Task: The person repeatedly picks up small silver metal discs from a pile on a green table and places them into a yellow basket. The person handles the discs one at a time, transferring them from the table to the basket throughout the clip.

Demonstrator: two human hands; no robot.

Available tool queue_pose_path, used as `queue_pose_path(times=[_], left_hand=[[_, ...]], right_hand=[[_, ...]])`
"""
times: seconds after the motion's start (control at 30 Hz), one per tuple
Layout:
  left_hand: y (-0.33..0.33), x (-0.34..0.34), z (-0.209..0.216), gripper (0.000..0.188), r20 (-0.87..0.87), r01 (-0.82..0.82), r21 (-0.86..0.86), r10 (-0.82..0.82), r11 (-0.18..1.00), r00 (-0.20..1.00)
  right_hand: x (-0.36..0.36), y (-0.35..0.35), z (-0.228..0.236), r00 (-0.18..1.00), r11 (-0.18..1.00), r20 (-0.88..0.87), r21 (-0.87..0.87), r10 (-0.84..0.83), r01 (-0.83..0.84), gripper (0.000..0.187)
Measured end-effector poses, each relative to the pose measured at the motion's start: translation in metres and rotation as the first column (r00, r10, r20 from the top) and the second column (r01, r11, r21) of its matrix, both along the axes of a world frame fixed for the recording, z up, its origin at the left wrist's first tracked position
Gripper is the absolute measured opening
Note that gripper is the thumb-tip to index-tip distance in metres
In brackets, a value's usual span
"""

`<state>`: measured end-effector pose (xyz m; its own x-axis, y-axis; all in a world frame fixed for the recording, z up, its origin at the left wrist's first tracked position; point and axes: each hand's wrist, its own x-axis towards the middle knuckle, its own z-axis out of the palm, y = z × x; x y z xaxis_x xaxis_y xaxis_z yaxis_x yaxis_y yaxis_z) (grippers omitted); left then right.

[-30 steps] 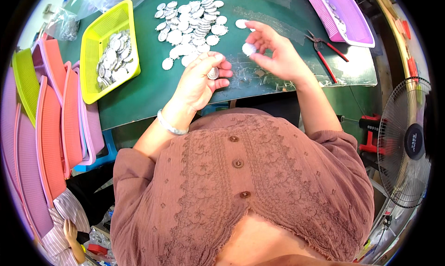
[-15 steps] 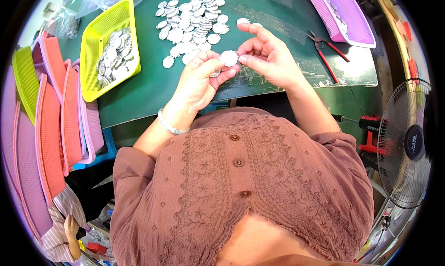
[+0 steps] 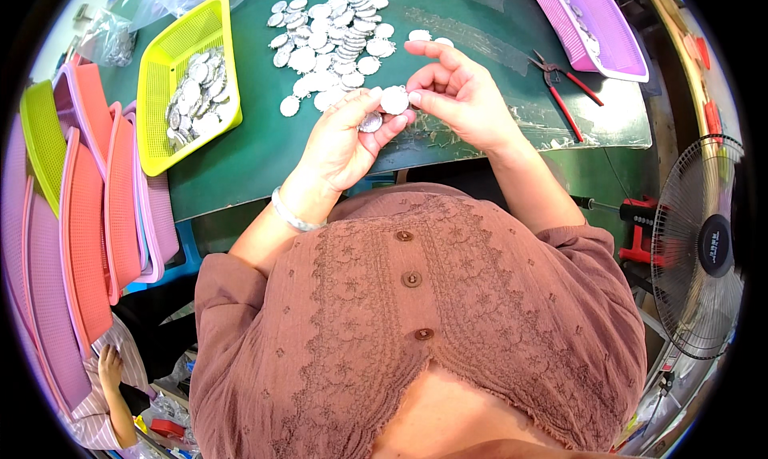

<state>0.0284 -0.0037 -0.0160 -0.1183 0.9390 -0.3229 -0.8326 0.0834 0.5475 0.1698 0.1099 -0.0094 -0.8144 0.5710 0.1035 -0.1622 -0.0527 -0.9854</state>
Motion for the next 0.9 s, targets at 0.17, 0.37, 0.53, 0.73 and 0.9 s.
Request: queue_pose_path(times=[0.17, 0.37, 0.53, 0.73, 0.9], left_hand=[[-0.001, -0.001, -0.002, 0.014, 0.068, 0.012, -0.012, -0.011, 1.0, 0.998], [-0.002, -0.003, -0.009, 0.02, -0.058, 0.037, 0.025, -0.036, 0.999, 0.998], [-0.004, 0.0, -0.006, 0.027, -0.19, -0.027, 0.033, 0.032, 0.999, 0.981], [-0.005, -0.001, -0.003, 0.026, -0.306, -0.025, 0.004, 0.025, 1.0, 0.952], [-0.005, -0.004, -0.003, 0.022, -0.28, 0.011, -0.045, -0.024, 0.999, 0.96]], right_hand=[[-0.001, -0.001, 0.001, 1.0, 1.0, 0.015, -0.015, 0.011, -0.011, 0.045], [-0.004, 0.001, -0.003, 0.999, 1.0, 0.037, 0.021, 0.01, -0.011, 0.043], [-0.001, 0.027, -0.012, 0.926, 0.785, 0.172, 0.594, -0.335, 0.174, 0.042], [0.002, 0.061, -0.027, 0.813, 0.366, 0.205, 0.931, -0.545, 0.011, 0.05], [0.0, 0.065, -0.024, 0.812, 0.431, 0.285, 0.901, -0.509, -0.046, 0.046]])
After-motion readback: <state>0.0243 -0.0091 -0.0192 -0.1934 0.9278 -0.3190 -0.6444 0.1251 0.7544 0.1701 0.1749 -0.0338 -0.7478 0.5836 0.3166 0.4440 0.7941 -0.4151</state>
